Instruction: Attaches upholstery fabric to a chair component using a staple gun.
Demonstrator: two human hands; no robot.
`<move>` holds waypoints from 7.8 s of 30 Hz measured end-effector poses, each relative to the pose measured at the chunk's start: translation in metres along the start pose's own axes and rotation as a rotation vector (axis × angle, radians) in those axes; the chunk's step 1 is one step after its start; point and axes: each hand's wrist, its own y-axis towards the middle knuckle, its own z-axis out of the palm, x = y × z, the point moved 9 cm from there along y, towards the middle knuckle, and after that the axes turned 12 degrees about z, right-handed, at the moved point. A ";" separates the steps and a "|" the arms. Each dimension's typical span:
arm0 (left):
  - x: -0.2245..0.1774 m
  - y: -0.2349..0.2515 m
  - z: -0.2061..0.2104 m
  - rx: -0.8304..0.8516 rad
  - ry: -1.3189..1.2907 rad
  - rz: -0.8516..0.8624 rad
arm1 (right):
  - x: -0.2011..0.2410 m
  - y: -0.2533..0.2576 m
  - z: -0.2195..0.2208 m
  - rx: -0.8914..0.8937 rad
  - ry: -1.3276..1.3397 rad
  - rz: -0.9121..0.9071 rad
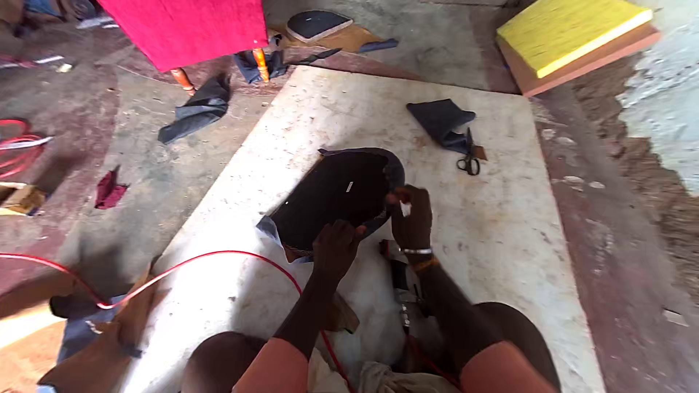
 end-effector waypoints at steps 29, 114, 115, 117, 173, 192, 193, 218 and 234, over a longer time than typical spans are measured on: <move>0.082 -0.079 0.165 0.552 0.038 -0.197 | -0.137 -0.158 0.066 0.557 -0.052 0.708; 0.075 -0.032 0.160 0.637 -0.497 -0.481 | -0.154 -0.089 0.029 0.468 -0.504 0.481; 0.071 -0.035 0.161 0.643 -0.505 -0.439 | -0.153 -0.088 0.024 0.453 -0.494 0.482; 0.058 -0.047 0.163 0.672 -0.428 -0.386 | -0.148 -0.088 0.020 0.485 -0.521 0.508; -0.009 -0.071 0.114 0.526 0.115 0.361 | -0.113 -0.043 0.084 0.306 -0.388 0.121; -0.021 -0.081 0.173 1.219 -0.218 0.368 | -0.151 -0.016 0.174 0.623 -0.655 0.137; -0.018 -0.079 0.171 1.213 -0.245 0.362 | -0.151 -0.017 0.175 0.629 -0.654 0.143; 0.042 -0.033 0.185 0.764 -0.041 -0.018 | -0.248 -0.088 -0.005 0.276 -0.668 0.855; 0.062 -0.016 0.212 0.655 -0.070 -0.128 | -0.162 -0.092 0.043 0.642 -0.251 0.642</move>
